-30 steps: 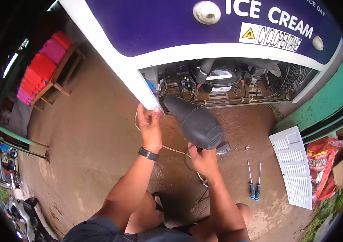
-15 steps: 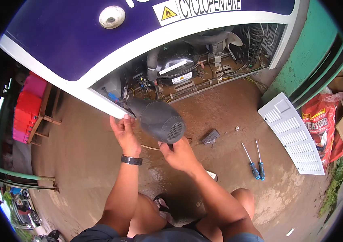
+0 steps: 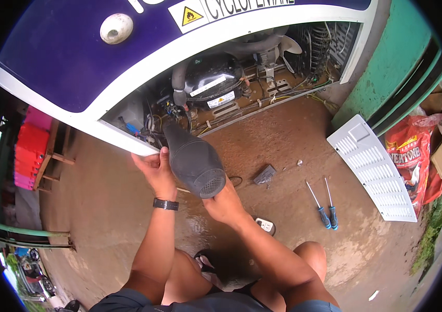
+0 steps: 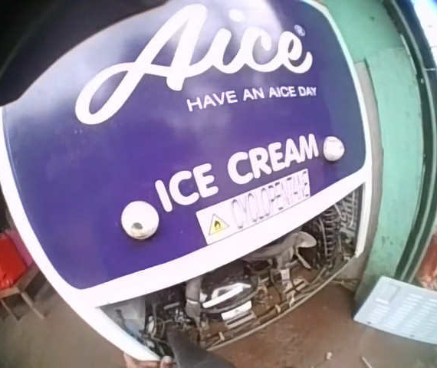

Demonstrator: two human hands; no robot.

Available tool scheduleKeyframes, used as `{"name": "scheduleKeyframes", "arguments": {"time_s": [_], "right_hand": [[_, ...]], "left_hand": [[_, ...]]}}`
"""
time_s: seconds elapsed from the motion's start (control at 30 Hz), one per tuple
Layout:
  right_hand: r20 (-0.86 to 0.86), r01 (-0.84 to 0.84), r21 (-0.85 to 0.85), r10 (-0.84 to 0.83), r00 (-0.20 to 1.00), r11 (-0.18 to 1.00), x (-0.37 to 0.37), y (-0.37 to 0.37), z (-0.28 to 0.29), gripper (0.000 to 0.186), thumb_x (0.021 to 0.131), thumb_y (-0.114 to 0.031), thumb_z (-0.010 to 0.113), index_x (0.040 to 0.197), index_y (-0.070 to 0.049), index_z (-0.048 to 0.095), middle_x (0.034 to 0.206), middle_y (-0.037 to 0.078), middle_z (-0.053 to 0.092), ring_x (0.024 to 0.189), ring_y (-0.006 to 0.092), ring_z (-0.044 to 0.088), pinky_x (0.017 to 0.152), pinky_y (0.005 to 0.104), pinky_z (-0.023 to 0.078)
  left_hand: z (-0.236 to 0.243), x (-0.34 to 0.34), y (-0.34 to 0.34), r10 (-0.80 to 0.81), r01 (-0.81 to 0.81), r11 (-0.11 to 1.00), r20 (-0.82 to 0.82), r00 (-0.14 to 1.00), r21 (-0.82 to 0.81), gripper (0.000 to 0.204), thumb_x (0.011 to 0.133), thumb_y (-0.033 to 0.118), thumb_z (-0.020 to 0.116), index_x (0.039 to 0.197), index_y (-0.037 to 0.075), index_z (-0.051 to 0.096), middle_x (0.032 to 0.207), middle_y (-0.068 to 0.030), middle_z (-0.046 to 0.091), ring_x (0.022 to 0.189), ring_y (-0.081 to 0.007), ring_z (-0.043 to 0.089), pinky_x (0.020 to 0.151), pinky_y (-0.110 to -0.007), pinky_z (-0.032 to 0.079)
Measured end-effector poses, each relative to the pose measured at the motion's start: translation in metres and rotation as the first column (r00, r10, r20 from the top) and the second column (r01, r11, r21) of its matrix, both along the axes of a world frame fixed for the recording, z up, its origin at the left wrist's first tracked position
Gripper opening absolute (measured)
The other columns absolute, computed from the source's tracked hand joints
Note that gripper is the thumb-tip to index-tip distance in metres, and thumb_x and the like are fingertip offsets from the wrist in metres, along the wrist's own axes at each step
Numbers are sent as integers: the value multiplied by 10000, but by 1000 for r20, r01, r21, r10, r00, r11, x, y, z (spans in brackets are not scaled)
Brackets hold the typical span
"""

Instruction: The person uses a hair dryer to heat a component near the compressor of an ice cream freezer and then uses a screwdriver to work on the wiring.

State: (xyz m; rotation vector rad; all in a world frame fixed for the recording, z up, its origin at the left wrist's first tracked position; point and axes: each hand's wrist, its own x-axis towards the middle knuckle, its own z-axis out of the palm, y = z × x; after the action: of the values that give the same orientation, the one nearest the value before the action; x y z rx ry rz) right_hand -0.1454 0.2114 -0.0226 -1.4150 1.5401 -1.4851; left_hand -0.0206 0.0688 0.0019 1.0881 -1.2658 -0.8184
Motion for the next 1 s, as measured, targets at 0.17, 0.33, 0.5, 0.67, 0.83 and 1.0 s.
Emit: {"name": "scheduleKeyframes", "arguments": {"time_s": [0.17,0.33,0.5,0.67,0.83,1.0], "right_hand": [[-206,-23,4,23,978,1000,-14,10,-3,557,857,-112,676,1391,-44,533,1485,246,436,1330,445,461,1117,478,404],[-17,30,69,-29,999,997,-17,15,21,536,845,-130,695,1329,6,508,1270,239,500,1201,460,492,1043,488,441],[-66,10,1,-9,998,1000,-16,7,24,499,826,-119,713,1254,33,505,1202,241,495,1156,445,498,1003,486,454],[-115,6,-35,-10,993,999,-14,3,29,483,821,-106,714,1245,28,525,1182,238,505,1131,444,503,996,486,456],[-210,-2,-52,-9,978,999,-7,-2,36,404,845,-89,674,1228,-1,579,1172,228,510,1119,438,488,995,499,445],[-260,19,-33,-27,965,999,-10,-1,22,454,847,-87,673,1268,5,530,1175,222,504,1125,428,488,995,492,445]], "left_hand": [[-2,-12,2,89,-87,996,80,993,-22,1005,934,53,750,1628,69,23,874,-28,565,823,-115,582,728,-256,487],[-6,-8,-2,152,-135,986,191,970,-103,989,932,-41,676,1634,65,-12,929,-47,554,807,-119,549,693,-275,494],[-9,-4,-5,153,-143,987,168,974,-71,1009,913,-50,680,1639,76,-11,938,-48,546,822,-122,554,717,-274,507],[-5,-8,-2,137,-130,990,165,977,-56,975,907,-60,608,1632,41,-37,932,-59,541,846,-154,549,782,-303,485],[-13,0,-7,176,-154,979,167,970,-135,996,899,-60,657,1636,51,-4,917,-42,542,808,-119,556,724,-264,522],[-16,-3,-5,159,-136,982,186,970,-128,993,906,-77,632,1635,57,-27,924,-41,537,804,-116,557,703,-261,518]]}}
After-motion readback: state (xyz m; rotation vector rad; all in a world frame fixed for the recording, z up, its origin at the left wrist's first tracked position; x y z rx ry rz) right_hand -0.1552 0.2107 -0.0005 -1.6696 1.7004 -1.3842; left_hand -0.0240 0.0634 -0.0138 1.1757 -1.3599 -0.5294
